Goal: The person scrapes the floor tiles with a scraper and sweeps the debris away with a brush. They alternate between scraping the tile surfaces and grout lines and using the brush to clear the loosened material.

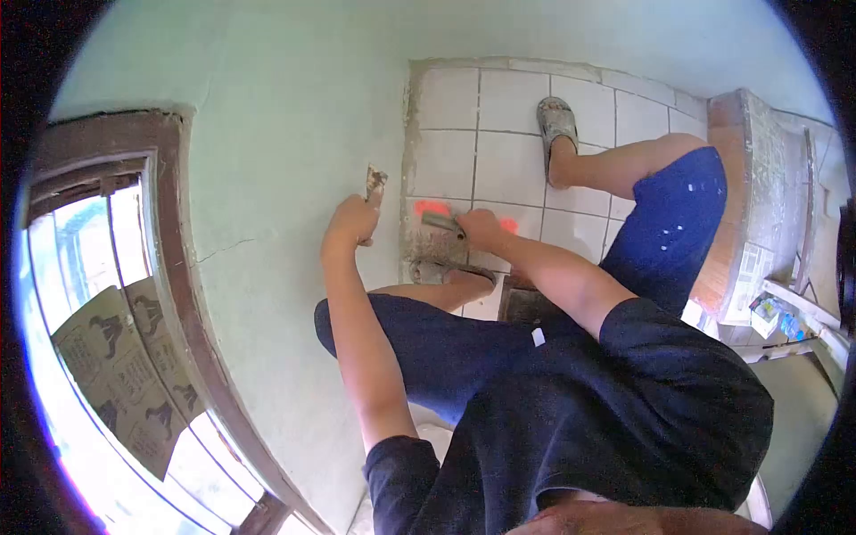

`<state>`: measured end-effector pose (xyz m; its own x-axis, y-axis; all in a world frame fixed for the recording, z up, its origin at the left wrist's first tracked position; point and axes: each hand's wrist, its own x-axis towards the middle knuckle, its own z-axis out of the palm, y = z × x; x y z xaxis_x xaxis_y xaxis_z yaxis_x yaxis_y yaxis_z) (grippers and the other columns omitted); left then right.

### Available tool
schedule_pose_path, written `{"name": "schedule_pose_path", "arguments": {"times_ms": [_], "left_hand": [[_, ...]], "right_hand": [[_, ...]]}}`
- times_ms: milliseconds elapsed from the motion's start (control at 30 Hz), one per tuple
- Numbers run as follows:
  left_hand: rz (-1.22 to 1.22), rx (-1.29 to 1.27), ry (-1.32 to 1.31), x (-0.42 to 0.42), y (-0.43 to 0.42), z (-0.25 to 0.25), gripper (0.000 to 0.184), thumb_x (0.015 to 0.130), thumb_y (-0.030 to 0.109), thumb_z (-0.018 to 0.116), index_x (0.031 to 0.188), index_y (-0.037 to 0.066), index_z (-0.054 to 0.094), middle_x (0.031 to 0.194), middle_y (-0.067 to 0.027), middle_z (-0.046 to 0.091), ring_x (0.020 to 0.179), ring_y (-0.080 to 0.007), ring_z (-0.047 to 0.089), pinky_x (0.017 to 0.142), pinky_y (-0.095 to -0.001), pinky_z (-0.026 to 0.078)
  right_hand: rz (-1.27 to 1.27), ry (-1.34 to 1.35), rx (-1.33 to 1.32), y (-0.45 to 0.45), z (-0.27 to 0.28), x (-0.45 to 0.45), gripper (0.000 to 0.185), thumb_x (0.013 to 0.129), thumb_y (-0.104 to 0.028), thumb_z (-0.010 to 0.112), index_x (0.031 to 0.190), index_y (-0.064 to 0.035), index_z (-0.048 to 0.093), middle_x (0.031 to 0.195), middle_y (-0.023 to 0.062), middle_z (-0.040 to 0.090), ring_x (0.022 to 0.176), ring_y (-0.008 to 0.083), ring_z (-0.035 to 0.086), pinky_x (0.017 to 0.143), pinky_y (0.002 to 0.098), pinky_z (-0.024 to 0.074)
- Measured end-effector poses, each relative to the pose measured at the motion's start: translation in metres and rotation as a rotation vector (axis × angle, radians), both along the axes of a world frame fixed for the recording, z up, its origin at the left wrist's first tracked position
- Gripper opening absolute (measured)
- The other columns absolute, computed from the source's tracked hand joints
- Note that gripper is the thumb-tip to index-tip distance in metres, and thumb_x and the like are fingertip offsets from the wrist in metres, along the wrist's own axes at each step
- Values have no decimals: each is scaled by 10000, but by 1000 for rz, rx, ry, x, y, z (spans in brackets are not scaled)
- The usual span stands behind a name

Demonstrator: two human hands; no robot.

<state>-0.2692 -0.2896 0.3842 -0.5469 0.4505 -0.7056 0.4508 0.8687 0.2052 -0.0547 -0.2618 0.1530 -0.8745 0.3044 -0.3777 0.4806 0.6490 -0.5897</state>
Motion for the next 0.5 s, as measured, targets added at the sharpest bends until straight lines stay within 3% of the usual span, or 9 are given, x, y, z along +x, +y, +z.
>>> {"name": "schedule_pose_path", "arguments": {"times_ms": [100,167,200,267,300,367,500], "left_hand": [[59,77,-30,9,7,-20,592,963,453,420,957,-122,557,657,-160,562,473,-261,579,495,-371,501],[111,137,-53,22,15,-32,595,966,466,409,929,-108,560,647,-148,558,487,-252,574,489,-379,496],[177,191,-94,28,18,-40,600,968,479,398,900,-93,563,638,-136,553,500,-243,569,484,-386,490],[155,251,-69,34,27,-67,592,974,491,375,854,-61,552,621,-114,538,501,-225,552,462,-371,470],[140,302,-62,43,30,-73,590,980,503,351,808,-29,540,604,-93,523,502,-206,536,440,-356,449],[517,284,-311,86,54,-55,554,953,561,407,770,48,507,557,-21,441,425,-123,383,372,-274,298],[728,351,-528,130,80,-94,537,986,507,311,784,47,504,633,-82,511,432,-147,386,380,-254,331]], "right_hand": [[-161,32,71,27,4,23,230,753,-182,625,929,-35,629,861,178,671,809,355,662,698,469,521],[-507,-36,244,39,-29,41,330,739,-136,651,1048,-28,610,857,186,673,810,330,671,696,461,524],[-513,-18,243,46,-30,55,330,739,-136,651,1048,-28,610,857,186,673,810,330,671,696,461,524],[-536,-163,229,50,-33,81,503,780,-156,645,1251,-26,524,894,185,679,849,308,675,728,452,529],[-532,-150,222,46,-36,93,503,780,-156,645,1251,-26,524,894,185,679,849,308,675,728,452,529],[-448,-227,149,46,-49,104,296,783,-127,632,1064,-38,656,898,145,692,801,337,678,696,455,530],[-159,-278,-30,51,-86,94,240,819,-209,628,962,-26,689,940,181,683,860,340,669,717,454,530]]}}
